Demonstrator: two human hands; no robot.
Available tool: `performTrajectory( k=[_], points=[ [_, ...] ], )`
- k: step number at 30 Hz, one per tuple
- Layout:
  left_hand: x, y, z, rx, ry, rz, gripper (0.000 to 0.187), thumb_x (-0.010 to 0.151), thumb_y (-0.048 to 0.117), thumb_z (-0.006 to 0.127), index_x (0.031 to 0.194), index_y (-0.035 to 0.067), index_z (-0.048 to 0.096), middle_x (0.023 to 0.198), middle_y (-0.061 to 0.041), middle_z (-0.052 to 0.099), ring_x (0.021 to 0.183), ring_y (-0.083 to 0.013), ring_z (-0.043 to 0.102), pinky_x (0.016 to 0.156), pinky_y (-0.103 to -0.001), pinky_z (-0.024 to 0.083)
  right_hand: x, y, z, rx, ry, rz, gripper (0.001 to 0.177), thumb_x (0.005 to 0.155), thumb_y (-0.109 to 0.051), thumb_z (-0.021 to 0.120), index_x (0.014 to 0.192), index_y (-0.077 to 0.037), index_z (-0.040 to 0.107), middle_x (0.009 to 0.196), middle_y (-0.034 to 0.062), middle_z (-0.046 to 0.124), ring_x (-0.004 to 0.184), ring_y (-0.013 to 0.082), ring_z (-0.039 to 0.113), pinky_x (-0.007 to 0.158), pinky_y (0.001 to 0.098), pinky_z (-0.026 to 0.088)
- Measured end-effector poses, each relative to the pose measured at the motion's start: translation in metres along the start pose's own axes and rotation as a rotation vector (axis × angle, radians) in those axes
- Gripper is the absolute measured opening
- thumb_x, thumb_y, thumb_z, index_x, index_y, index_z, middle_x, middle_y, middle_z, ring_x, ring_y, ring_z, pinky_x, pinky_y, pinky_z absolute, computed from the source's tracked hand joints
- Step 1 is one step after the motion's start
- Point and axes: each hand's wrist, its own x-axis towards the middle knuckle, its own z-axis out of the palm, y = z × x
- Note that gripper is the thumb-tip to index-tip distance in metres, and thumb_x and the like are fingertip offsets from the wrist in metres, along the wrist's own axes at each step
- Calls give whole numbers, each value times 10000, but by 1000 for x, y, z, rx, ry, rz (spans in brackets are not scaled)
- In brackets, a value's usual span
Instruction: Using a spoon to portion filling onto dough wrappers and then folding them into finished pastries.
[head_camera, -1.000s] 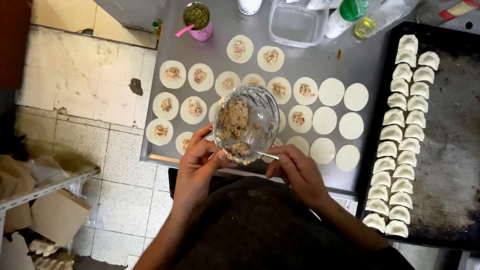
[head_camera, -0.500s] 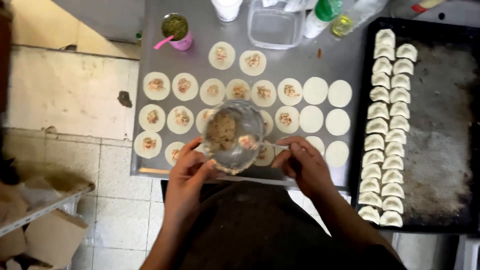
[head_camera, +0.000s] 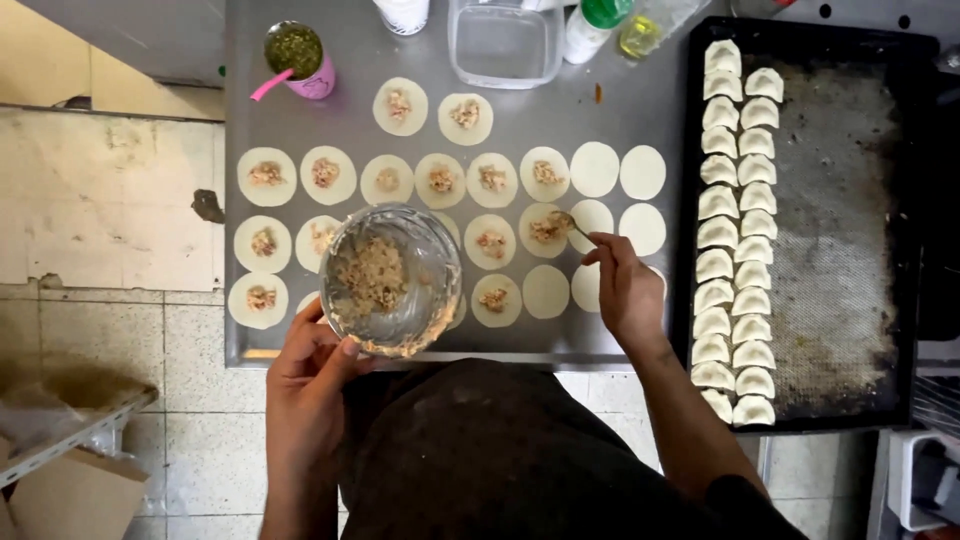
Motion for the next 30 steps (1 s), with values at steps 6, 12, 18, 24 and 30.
performTrajectory(
  k=[6, 12, 18, 24, 30],
  points=[
    [-2, -1, -6, 2, 65, -57, 178, 907, 94, 693, 756, 84, 599, 1434, -120, 507, 1249, -224, 581, 770, -407, 708, 4, -3, 0, 174, 76, 80, 254, 1091, -178, 431, 1228, -120, 636, 859, -71, 781, 706, 169, 664, 681, 347, 507],
    [0, -12, -14, -26, 44, -35, 160, 904, 96, 701, 784, 97, 597, 1434, -144, 511, 1308, -214, 552, 722, -377, 706, -10, 8, -6, 120, 83, 60, 277, 1106, -182, 409, 1245, -118, 640, 880, -62, 750, 662, 175, 651, 618, 350, 482],
    [4, -31, -10, -73, 123, -75, 120, 856, 137, 753, 810, 136, 643, 1418, -23, 556, 1125, -133, 611, 790, -307, 563, -12, 4, -5, 177, -50, 442, 335, 975, -136, 457, 1205, -193, 694, 1117, -57, 770, 1023, 233, 680, 879, 372, 466],
    [5, -8, -5, -114, 30, -80, 203, 867, 144, 732, 743, 95, 578, 1441, -95, 534, 1105, -235, 637, 703, -457, 715, -13, 8, 18, 936, 53, 546, 333, 1116, -196, 412, 1255, 40, 603, 943, 202, 722, 507, 147, 328, 479, 276, 243],
    [0, -45, -27, -163, 111, -85, 196, 881, 58, 727, 1067, 30, 672, 1232, -67, 675, 951, -181, 691, 734, -413, 663, -9, 68, 50, 1253, 114, 623, 201, 1037, -211, 564, 1136, -87, 688, 819, 108, 669, 467, 77, 344, 429, 226, 221]
  ],
)
